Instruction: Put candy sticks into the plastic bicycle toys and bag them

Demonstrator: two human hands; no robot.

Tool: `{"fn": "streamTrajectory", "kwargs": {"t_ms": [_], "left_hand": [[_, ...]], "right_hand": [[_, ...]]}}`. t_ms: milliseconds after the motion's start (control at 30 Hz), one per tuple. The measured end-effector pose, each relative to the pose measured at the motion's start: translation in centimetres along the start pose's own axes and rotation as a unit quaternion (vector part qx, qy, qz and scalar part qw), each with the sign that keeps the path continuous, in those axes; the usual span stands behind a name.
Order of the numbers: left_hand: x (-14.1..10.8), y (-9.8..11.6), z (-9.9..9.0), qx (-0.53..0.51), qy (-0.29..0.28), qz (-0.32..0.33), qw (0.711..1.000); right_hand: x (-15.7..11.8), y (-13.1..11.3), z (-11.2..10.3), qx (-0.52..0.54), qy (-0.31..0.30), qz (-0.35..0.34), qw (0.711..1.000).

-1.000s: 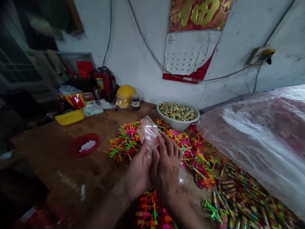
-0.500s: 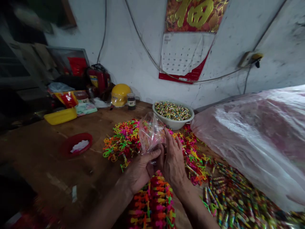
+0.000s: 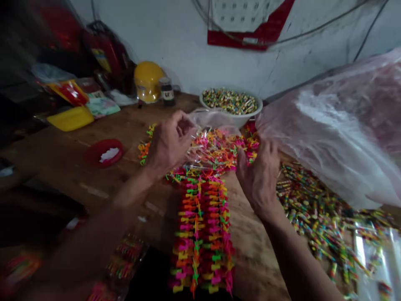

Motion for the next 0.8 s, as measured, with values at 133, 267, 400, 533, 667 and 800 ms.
{"fn": "streamTrajectory", "kwargs": {"t_ms": [133,267,400,533,667,800], "left_hand": [[-1.2,4.2,3.0,0.199,-0.017,0.124,0.972],[-3.0,6.7,5.4,0.286,-0.050,0.206,0.934],[-2.6,4.9,4.9,0.349,-0.065,0.194,0.915],[-2.0,1.1,2.8,0.428,-0.052,0.182,0.884],[-1.6,-5.2,-0.6,0.235,-0.023,0.015,0.972],[-4.2,-16.4,0.6,-0.216,-0.086,-0.386,0.893]], "right_hand": [[2.9,-6.4,-1.0,-0.098,-0.005,-0.146,0.984],[5.4,-4.5,1.9,-0.138,-0.096,-0.106,0.980],[4.8,0.4,3.7,-0.152,-0.175,-0.081,0.969],[1.5,4.6,3.0,-0.163,-0.182,-0.038,0.969],[-3.8,8.2,3.2,0.017,-0.114,0.162,0.980],[-9.6,9.6,7.9,0.349,-0.039,0.408,0.843]]}}
Point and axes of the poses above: each hand's wrist, its own x-axis towards the middle knuckle, its own z-axis out of the palm, y = z × x, the point moved 9 cm from there along x, towards the middle knuckle, and after that the axes turned 14 degrees about -z, right-handed, at the moved point
